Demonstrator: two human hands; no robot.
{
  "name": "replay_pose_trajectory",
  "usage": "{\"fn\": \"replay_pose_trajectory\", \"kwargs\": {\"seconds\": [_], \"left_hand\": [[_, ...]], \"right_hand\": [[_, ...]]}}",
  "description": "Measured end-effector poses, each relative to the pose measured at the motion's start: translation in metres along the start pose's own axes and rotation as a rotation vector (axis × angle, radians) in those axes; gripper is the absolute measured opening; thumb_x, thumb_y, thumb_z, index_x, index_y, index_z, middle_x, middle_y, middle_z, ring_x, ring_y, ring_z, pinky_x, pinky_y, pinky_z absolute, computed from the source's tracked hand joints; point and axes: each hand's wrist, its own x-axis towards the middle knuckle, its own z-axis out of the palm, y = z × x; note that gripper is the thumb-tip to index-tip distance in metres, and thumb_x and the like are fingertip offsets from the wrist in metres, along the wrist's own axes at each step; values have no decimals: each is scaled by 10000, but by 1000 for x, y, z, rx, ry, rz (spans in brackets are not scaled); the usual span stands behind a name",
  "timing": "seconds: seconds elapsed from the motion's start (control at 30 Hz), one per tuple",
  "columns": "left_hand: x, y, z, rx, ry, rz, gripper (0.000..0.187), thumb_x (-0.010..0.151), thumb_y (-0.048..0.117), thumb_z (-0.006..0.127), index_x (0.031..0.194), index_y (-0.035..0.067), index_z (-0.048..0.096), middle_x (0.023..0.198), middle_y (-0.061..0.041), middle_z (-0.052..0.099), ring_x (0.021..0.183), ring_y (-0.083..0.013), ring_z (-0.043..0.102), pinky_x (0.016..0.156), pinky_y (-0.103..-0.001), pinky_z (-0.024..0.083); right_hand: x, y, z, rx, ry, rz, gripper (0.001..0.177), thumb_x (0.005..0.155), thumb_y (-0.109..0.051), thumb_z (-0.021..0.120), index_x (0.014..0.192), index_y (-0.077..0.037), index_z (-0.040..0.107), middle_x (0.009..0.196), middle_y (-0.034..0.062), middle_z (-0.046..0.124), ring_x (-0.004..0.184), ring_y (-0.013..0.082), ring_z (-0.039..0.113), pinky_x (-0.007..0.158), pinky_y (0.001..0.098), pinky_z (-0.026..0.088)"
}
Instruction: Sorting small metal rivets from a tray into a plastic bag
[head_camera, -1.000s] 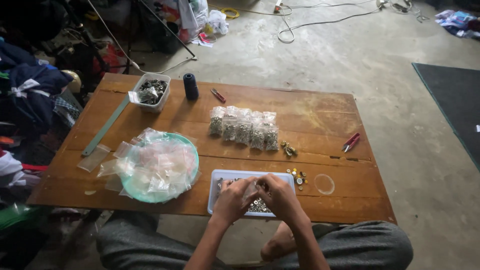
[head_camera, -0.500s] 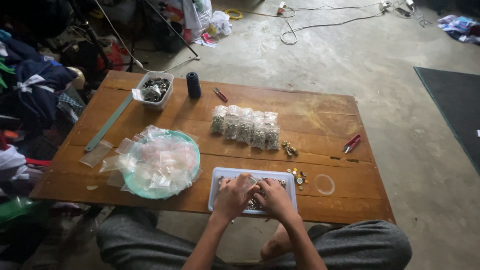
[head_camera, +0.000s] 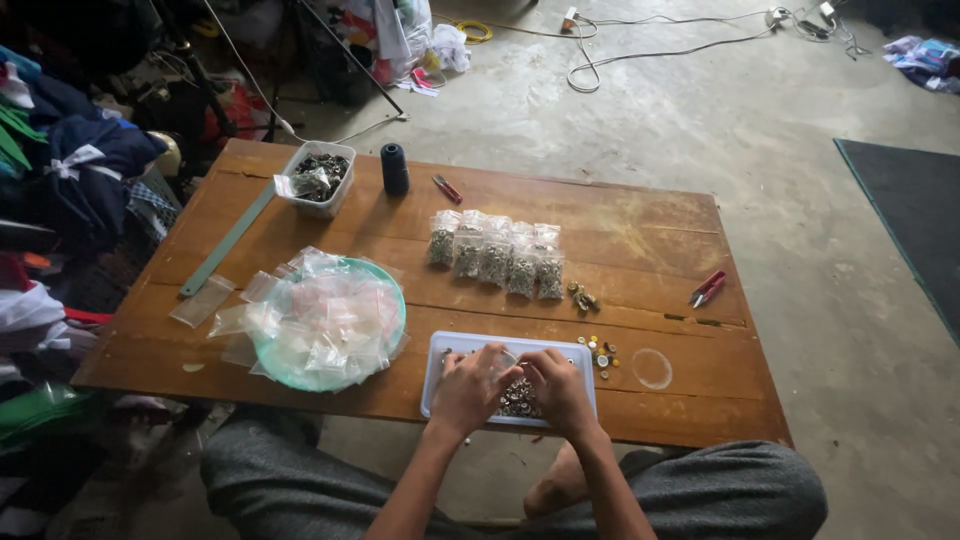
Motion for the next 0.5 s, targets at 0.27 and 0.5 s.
{"fn": "replay_pose_trajectory", "kwargs": {"seconds": [0.27, 0.5], "left_hand": [[0, -6, 7, 14, 2, 0, 598, 1003, 749, 330, 1270, 243, 503, 989, -63, 717, 1005, -252, 733, 1055, -519, 421], [3, -7, 8, 8, 11, 15, 583, 1004, 742, 343, 1277, 251, 502, 998, -60, 728, 997, -259, 737, 1038, -511, 428]], "right_hand": [[0, -10, -3, 113, 106, 36, 146, 856, -134, 778, 953, -243, 791, 913, 13, 759, 837, 273, 763, 733, 350, 606], [-1, -18, -7, 130, 169, 49, 185, 817, -112, 801, 938, -252, 808, 896, 0, 786, 806, 239, 770, 717, 352, 601]]}}
